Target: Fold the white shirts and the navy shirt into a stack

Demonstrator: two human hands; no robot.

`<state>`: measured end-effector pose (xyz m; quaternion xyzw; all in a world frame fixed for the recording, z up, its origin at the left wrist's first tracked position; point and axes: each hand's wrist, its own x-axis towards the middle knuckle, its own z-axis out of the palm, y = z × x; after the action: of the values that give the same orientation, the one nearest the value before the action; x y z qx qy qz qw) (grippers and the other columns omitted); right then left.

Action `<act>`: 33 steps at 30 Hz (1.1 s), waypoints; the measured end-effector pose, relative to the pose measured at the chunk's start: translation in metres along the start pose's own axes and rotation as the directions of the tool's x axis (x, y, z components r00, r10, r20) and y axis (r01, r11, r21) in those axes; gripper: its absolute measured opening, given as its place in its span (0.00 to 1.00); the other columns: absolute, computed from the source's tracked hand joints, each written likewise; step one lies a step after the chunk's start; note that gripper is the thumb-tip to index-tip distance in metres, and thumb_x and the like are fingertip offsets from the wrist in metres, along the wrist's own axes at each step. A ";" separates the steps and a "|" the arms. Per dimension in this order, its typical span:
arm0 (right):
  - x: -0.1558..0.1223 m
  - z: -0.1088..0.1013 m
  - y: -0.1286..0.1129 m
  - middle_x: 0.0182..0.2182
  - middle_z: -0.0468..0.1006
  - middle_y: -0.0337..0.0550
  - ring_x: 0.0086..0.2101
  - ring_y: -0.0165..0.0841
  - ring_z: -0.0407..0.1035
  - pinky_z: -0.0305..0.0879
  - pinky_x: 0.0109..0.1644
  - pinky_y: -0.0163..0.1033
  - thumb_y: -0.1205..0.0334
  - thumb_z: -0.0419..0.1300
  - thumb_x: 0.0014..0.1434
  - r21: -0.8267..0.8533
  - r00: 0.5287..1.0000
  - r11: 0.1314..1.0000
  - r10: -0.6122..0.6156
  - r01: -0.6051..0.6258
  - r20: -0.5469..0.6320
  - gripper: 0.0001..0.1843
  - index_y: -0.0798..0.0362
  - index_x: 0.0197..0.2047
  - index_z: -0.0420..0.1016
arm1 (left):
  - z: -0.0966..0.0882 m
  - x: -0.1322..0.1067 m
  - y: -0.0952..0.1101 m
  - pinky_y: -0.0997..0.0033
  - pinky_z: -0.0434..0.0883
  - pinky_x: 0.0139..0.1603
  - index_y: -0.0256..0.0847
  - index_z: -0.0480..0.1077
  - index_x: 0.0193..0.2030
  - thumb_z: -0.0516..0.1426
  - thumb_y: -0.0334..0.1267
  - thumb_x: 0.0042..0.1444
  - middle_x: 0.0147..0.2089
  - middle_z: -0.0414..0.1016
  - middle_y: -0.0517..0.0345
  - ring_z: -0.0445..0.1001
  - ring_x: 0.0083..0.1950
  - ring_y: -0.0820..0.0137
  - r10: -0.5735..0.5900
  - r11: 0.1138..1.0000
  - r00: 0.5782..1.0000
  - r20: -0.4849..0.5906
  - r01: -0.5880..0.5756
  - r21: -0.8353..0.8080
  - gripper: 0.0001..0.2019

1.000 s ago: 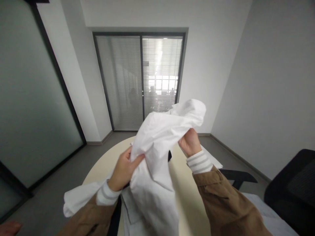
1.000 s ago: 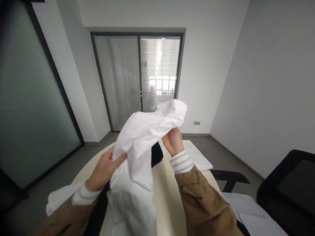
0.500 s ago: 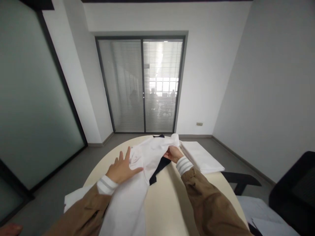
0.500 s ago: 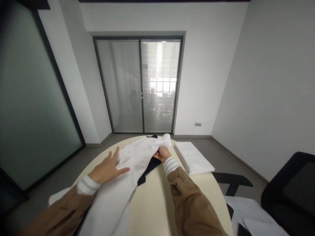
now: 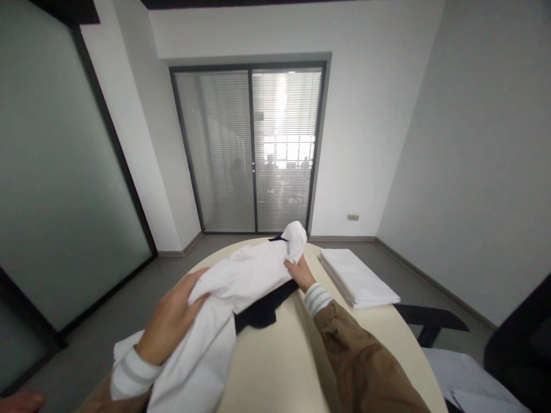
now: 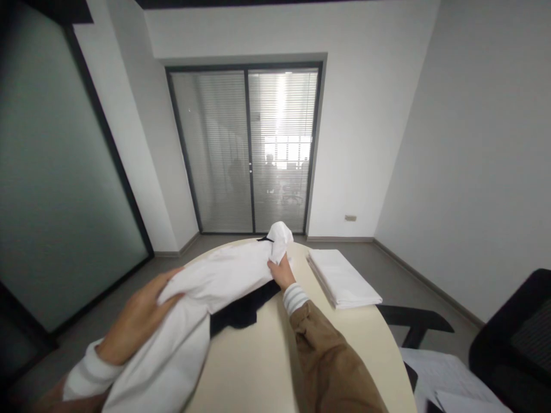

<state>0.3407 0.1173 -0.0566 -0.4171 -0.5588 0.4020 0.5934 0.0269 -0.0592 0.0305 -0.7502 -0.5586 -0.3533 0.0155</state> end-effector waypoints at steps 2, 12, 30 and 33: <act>0.007 0.005 -0.009 0.61 0.69 0.50 0.59 0.42 0.65 0.63 0.62 0.50 0.51 0.63 0.52 0.084 0.999 0.996 -0.026 0.024 0.027 0.39 0.52 0.64 0.59 | -0.035 0.025 0.002 0.60 0.64 0.64 0.46 0.63 0.65 0.51 0.47 0.63 0.62 0.70 0.55 0.70 0.61 0.58 0.126 0.991 0.988 -0.084 -0.123 0.050 0.24; 0.012 -0.018 0.002 0.53 0.76 0.52 0.45 0.41 0.75 0.75 0.45 0.45 0.57 0.60 0.55 -0.263 0.964 0.928 0.265 -0.262 -0.024 0.31 0.56 0.61 0.63 | -0.011 0.020 -0.010 0.57 0.66 0.61 0.46 0.70 0.61 0.60 0.49 0.51 0.59 0.74 0.50 0.72 0.59 0.52 -0.078 0.989 0.752 0.655 -0.024 0.146 0.29; -0.026 -0.149 -0.075 0.44 0.79 0.61 0.43 0.46 0.75 0.67 0.45 0.47 0.59 0.44 0.68 -0.927 0.937 0.139 0.062 -0.349 -0.344 0.22 0.52 0.58 0.71 | 0.094 0.029 0.024 0.41 0.50 0.68 0.33 0.53 0.71 0.60 0.48 0.50 0.74 0.44 0.34 0.40 0.74 0.39 -0.122 0.970 0.936 0.330 0.043 0.239 0.43; -0.032 -0.146 -0.125 0.44 0.80 0.60 0.43 0.47 0.75 0.67 0.47 0.48 0.56 0.47 0.66 -0.909 0.944 0.323 -0.109 -0.262 -0.311 0.21 0.54 0.54 0.74 | 0.117 0.036 0.047 0.49 0.51 0.71 0.37 0.56 0.69 0.54 0.45 0.59 0.74 0.49 0.41 0.47 0.74 0.51 0.073 0.997 0.980 0.186 -0.066 -0.042 0.32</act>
<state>0.4859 0.0390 0.0463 -0.7678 -0.5636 -0.0419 0.3017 0.1319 0.0018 -0.0203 -0.7994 -0.5247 -0.2902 -0.0379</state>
